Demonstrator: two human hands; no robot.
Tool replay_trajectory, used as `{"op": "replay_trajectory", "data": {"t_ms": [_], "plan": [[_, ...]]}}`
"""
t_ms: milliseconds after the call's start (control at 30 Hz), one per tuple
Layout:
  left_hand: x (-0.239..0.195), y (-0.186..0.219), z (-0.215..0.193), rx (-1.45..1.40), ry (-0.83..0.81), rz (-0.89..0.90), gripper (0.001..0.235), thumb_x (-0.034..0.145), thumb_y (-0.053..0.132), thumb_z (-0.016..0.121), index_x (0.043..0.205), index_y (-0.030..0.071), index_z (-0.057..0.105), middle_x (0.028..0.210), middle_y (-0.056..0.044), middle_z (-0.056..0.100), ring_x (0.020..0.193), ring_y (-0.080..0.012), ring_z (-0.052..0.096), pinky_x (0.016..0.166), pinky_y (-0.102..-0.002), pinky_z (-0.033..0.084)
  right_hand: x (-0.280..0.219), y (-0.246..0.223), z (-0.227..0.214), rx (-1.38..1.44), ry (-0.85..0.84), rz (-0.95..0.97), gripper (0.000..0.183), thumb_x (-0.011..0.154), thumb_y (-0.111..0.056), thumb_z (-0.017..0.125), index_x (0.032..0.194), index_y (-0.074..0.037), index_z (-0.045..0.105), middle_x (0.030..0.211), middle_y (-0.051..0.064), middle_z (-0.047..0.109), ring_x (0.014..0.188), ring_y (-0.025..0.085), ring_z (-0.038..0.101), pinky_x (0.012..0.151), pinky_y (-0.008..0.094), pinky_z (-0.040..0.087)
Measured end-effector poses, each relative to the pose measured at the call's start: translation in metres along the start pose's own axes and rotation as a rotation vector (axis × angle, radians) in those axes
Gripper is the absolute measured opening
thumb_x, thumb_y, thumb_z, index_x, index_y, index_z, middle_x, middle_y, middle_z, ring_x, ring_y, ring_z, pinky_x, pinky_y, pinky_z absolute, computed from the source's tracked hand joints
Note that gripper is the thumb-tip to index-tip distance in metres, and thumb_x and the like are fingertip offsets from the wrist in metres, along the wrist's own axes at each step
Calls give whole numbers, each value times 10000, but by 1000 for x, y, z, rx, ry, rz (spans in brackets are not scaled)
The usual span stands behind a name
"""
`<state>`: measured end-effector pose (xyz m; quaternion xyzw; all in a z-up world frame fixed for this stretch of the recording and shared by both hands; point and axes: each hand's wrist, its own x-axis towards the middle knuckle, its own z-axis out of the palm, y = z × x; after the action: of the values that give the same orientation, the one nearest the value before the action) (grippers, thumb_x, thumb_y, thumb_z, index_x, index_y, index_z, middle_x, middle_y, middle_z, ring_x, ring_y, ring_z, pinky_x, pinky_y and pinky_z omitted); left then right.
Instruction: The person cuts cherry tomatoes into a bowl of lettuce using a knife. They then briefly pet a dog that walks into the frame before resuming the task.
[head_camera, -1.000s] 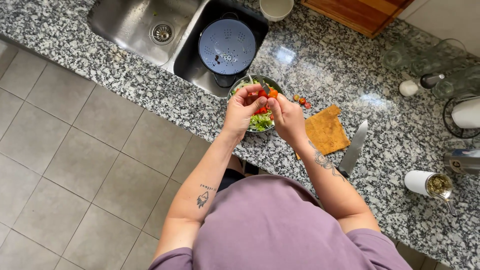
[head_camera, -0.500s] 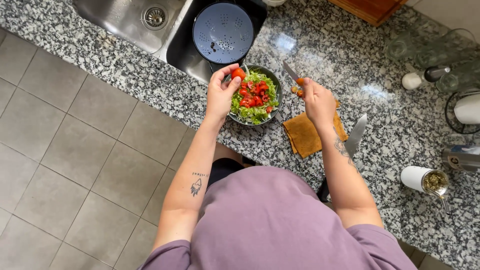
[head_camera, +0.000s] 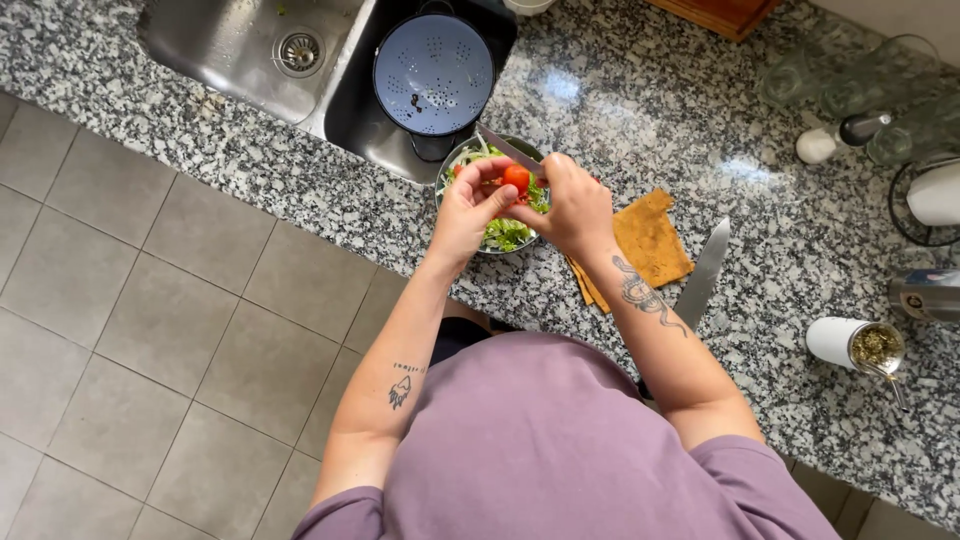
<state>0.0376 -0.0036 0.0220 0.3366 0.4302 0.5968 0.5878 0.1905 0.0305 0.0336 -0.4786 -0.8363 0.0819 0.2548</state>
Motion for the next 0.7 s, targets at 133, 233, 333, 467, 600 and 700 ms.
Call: {"op": "replay_trajectory", "data": {"t_ms": [133, 233, 333, 467, 600, 700], "plan": [[-3, 3, -2, -12, -27, -8, 425, 857, 135, 705, 1231, 30, 533, 1016, -114, 610, 784, -166, 676, 719, -300, 616, -1, 3, 6, -71, -23, 11, 458, 742, -572, 672, 864, -184, 462, 735, 13, 498, 656, 253, 623, 572, 399, 516], [-5, 2, -2, 12, -7, 23, 419, 824, 125, 734, 1186, 4, 563, 1058, -107, 587, 868, -131, 653, 747, -275, 609, -3, 5, 11, -87, -27, -5, 404, 758, -524, 657, 836, -188, 448, 698, 6, 472, 615, 251, 612, 547, 391, 503], [-6, -4, -1, 8, 8, 31, 428, 826, 140, 738, 1190, 3, 559, 1045, -97, 581, 866, -124, 651, 759, -257, 602, -6, 6, 18, -149, 6, -39, 403, 770, -525, 631, 845, -180, 436, 704, 27, 466, 605, 267, 607, 541, 397, 504], [-11, -3, 7, 26, 79, 43, 416, 824, 164, 742, 1175, 23, 568, 1045, -62, 574, 876, -76, 621, 760, -202, 575, -12, 14, 40, -146, 64, -79, 405, 865, -562, 544, 836, -176, 427, 679, 25, 455, 575, 264, 608, 519, 374, 505], [-7, -19, 5, 25, 150, 65, 393, 818, 191, 756, 1147, 53, 593, 1025, -56, 592, 876, -68, 607, 742, -195, 564, -17, 20, 57, -178, 162, -114, 371, 926, -525, 488, 848, -165, 449, 651, 25, 478, 520, 258, 605, 483, 370, 496], [-17, 6, 20, 25, 180, 65, 394, 827, 212, 744, 1164, 72, 595, 1029, -41, 595, 886, -41, 579, 752, -179, 551, -19, 12, 64, -198, 216, -147, 309, 961, -444, 452, 875, -148, 476, 654, 24, 502, 531, 251, 615, 480, 360, 502]]}}
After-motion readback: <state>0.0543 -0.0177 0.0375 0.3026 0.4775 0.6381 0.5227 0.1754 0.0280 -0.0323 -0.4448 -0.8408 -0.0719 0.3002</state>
